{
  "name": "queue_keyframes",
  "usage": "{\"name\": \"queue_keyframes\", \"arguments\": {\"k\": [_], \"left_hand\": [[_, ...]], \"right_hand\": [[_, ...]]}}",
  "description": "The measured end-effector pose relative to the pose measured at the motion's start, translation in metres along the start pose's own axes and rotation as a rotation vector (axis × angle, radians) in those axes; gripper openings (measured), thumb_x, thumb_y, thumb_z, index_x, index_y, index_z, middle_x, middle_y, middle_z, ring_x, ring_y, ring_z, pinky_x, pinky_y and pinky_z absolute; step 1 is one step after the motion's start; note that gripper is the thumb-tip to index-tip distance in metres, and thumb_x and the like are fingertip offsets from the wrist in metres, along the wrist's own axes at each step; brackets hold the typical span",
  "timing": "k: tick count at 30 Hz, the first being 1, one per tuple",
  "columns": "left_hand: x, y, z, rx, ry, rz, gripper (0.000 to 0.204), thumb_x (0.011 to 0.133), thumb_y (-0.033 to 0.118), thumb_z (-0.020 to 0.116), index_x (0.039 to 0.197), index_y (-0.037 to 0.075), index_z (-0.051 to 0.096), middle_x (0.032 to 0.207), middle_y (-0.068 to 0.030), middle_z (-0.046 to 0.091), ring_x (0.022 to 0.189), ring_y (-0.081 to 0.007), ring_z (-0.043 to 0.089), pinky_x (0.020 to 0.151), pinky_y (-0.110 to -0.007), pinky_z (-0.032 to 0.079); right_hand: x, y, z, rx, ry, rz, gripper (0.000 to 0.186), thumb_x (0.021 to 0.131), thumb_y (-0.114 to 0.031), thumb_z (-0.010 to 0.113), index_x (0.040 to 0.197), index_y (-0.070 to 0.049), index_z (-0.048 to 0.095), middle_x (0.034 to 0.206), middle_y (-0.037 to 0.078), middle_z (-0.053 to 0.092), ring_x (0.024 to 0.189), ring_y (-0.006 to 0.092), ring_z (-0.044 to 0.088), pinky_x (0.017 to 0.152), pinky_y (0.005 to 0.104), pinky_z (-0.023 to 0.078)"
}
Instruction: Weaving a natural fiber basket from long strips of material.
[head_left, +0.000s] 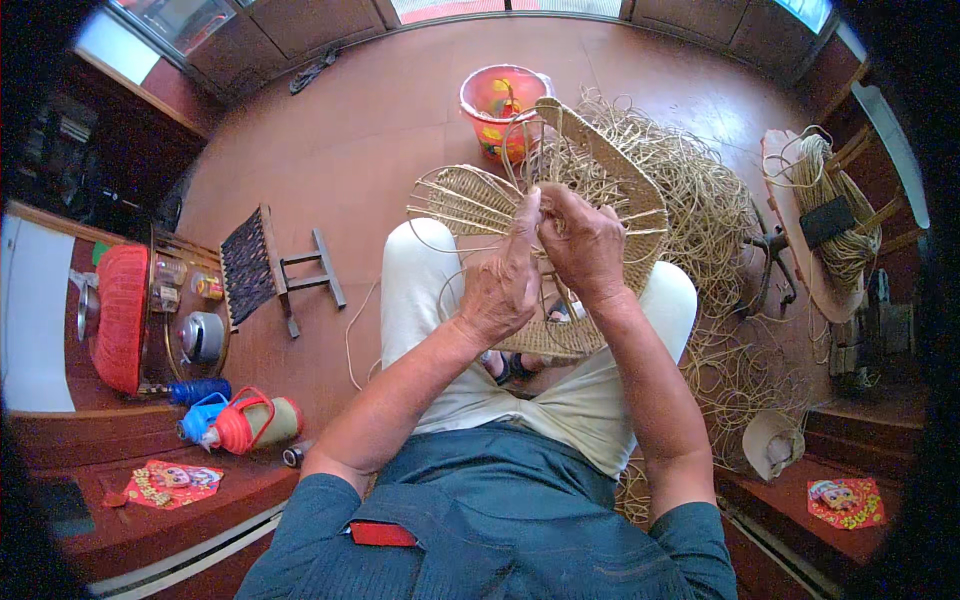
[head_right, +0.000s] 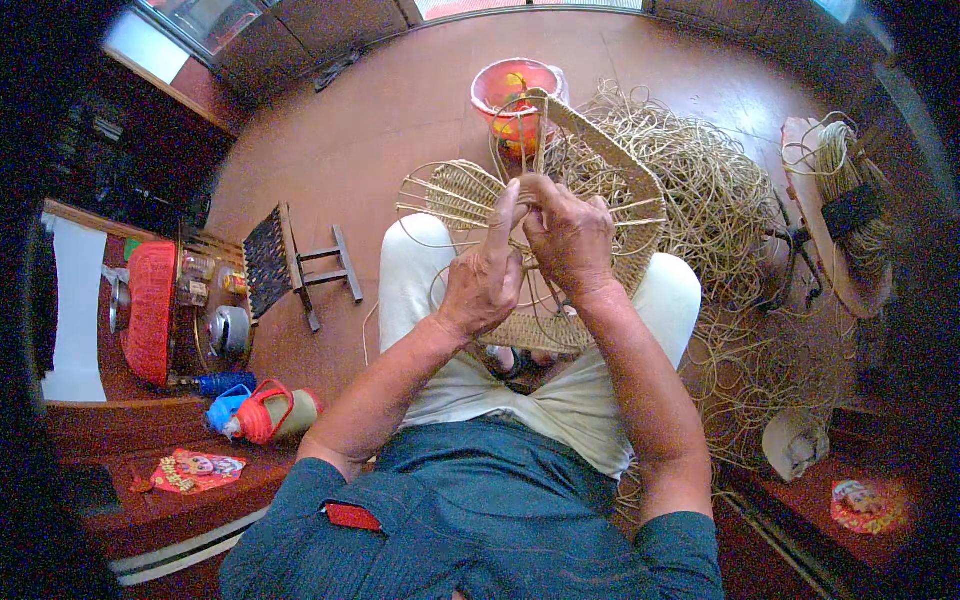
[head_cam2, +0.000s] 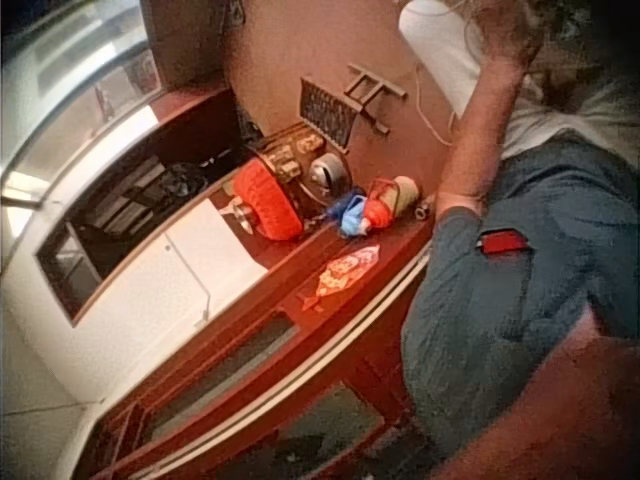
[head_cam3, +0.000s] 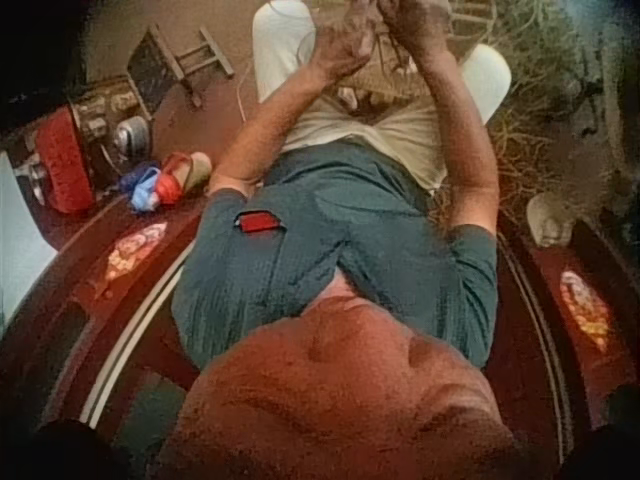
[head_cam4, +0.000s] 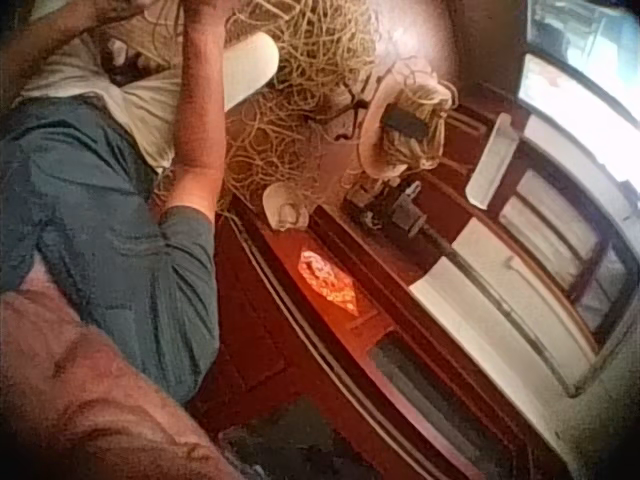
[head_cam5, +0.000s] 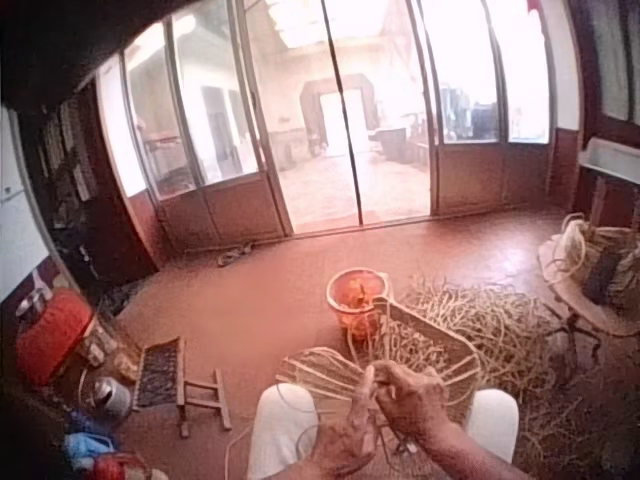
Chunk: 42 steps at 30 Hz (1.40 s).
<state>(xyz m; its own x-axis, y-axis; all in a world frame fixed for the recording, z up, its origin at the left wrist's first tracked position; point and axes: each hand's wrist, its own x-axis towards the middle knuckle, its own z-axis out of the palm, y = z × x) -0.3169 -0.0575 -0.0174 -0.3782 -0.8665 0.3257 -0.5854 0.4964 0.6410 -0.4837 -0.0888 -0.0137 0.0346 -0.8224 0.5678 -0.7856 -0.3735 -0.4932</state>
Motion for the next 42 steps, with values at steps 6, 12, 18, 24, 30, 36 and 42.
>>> {"name": "queue_keyframes", "arguments": {"k": [6,12,18,24,30,36,42], "left_hand": [[0.011,0.008,0.011,0.196,0.009,0.065,0.093,0.091,0.004,0.064,0.172,0.005,0.018,0.144,-0.0261,0.062,0.090,-0.0405,0.077,0.071,-0.048,0.062],[-0.010,0.017,0.004,0.135,0.209,0.095,0.041,0.099,0.006,0.065,0.138,0.013,0.058,0.100,-0.0165,0.076,0.073,-0.0341,0.076,0.060,-0.046,0.057],[-0.020,0.022,-0.001,0.051,0.182,0.065,0.030,0.099,0.004,0.063,0.127,0.016,0.063,0.076,-0.0136,0.069,0.063,-0.0353,0.072,0.055,-0.047,0.053],[-0.055,0.046,-0.037,-0.114,0.091,-0.005,0.042,0.098,0.001,0.070,0.137,0.012,0.067,0.079,-0.0095,0.068,0.060,-0.0209,0.069,0.056,-0.039,0.054],[-0.141,0.005,-0.140,0.165,0.287,-0.141,0.050,0.089,0.009,0.081,0.138,0.011,0.071,0.077,-0.0033,0.069,0.067,-0.0209,0.056,0.067,-0.040,0.049],[-0.237,-0.045,-0.213,0.573,0.103,-0.592,0.053,0.091,0.014,0.082,0.141,0.016,0.067,0.071,-0.0027,0.063,0.067,-0.0226,0.058,0.067,-0.043,0.048],[-0.357,-0.142,-0.294,0.701,0.156,-0.793,0.052,0.091,0.014,0.082,0.140,0.014,0.066,0.070,-0.0052,0.064,0.065,-0.0213,0.063,0.064,-0.041,0.051]], "right_hand": [[0.010,0.002,-0.013,0.030,-0.186,0.139,0.031,0.095,-0.022,0.071,0.126,-0.022,0.069,0.093,0.011,0.079,0.081,0.0364,0.076,0.076,0.0521,0.057],[0.009,0.015,-0.021,0.193,-0.256,0.079,0.026,0.098,-0.016,0.068,0.123,-0.014,0.069,0.098,0.016,0.079,0.092,0.0392,0.078,0.080,0.0496,0.060],[0.006,0.019,-0.014,0.230,-0.216,0.015,0.017,0.096,-0.016,0.072,0.113,-0.013,0.072,0.097,0.014,0.079,0.093,0.0351,0.079,0.081,0.0475,0.060],[0.002,0.017,-0.010,0.179,-0.153,0.005,0.020,0.096,-0.026,0.080,0.112,-0.015,0.075,0.101,0.009,0.080,0.092,0.0311,0.080,0.079,0.0421,0.061],[-0.001,0.022,-0.006,0.150,-0.061,-0.049,0.022,0.099,-0.039,0.077,0.109,-0.020,0.074,0.099,0.001,0.078,0.083,0.0295,0.076,0.074,0.0441,0.056],[-0.003,0.022,-0.002,0.090,-0.008,-0.074,0.023,0.102,-0.043,0.071,0.103,-0.021,0.071,0.091,-0.001,0.074,0.077,0.0282,0.072,0.071,0.0448,0.052],[-0.005,0.023,0.006,0.061,0.020,-0.102,0.024,0.102,-0.044,0.071,0.102,-0.020,0.069,0.090,0.000,0.073,0.078,0.0279,0.072,0.072,0.0437,0.052]]}}
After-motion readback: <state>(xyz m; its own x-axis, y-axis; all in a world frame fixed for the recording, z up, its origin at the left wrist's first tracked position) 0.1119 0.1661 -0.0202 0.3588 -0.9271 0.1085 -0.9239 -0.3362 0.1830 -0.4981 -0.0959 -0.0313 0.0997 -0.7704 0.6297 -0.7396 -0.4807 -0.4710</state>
